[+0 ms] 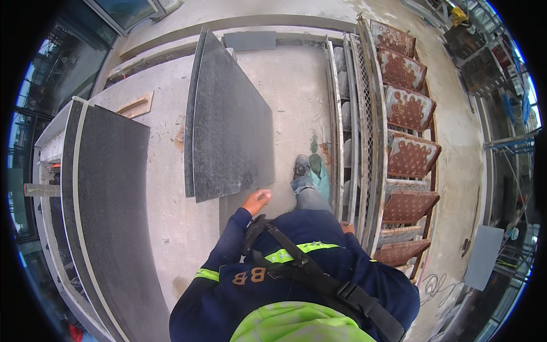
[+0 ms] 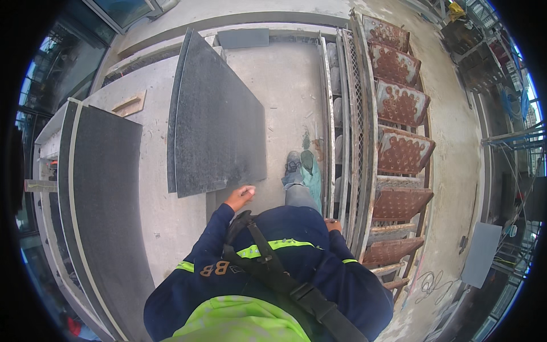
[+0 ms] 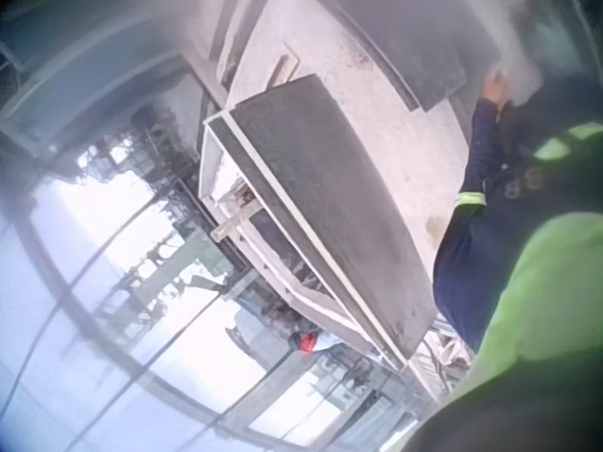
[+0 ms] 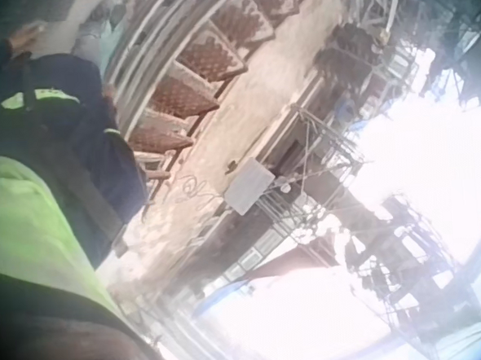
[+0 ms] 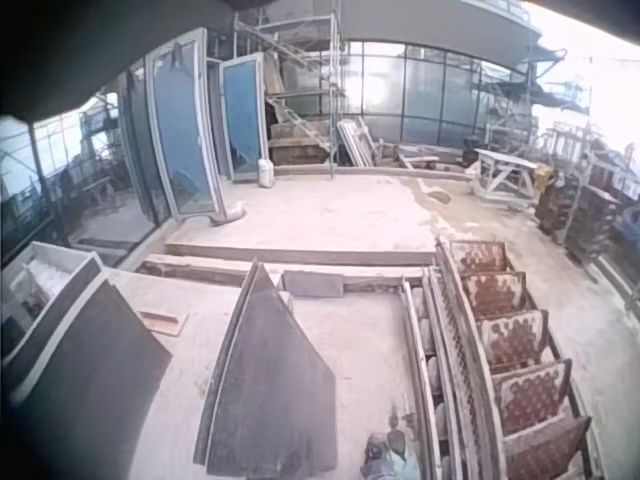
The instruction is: The person measures a curved metal panel with a roll of tape, then marks the panel with a pencil. The person moves around the construction site, handling the panel and marking it multiple times.
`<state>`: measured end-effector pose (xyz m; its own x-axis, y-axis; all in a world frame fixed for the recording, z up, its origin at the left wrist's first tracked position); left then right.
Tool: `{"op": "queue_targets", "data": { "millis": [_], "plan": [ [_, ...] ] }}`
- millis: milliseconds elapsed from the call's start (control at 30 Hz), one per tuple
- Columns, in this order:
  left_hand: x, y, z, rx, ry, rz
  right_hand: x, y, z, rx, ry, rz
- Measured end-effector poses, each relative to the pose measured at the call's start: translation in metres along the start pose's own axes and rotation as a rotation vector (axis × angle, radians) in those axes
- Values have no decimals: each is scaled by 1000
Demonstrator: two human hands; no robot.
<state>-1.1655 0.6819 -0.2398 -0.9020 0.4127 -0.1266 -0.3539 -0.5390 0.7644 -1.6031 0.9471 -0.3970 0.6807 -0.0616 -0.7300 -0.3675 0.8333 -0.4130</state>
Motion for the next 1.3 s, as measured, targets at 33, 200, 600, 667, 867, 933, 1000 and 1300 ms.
{"op": "queue_targets", "data": {
  "millis": [33,200,600,667,867,933,1000,1300],
  "plan": [
    [7,26,-10,-1,42,81,-17,-21,-40,0,143,175],
    [0,157,-109,-17,251,92,-73,-225,-126,1,8,-327],
    [0,334,-252,189,205,-346,-75,-422,-361,-111,-157,-776],
    [-5,335,-289,167,171,-319,-54,-420,-375,-33,-256,-768],
    [-36,381,-423,204,175,-269,-62,-409,-458,-225,-483,-165],
    [-51,427,-471,248,193,-312,-86,-432,-513,-22,-536,-319],
    [-80,479,-519,260,233,-383,-121,-499,-560,170,-467,-436],
    [-222,633,-597,405,481,-262,-127,-903,-717,-142,-265,-555]
  ]
}}
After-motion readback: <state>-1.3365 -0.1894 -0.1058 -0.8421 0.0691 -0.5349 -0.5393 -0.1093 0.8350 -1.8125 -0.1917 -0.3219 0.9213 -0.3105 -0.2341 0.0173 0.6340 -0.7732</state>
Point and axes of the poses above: each hand's wrist, its own z-axis away from the middle knuckle, its own x-axis out of the palm, y = z × x, the point moved 4 cm from there along -z, towards the middle knuckle, and after that the axes turned 9 degrees about y, right-handed, at the moved point
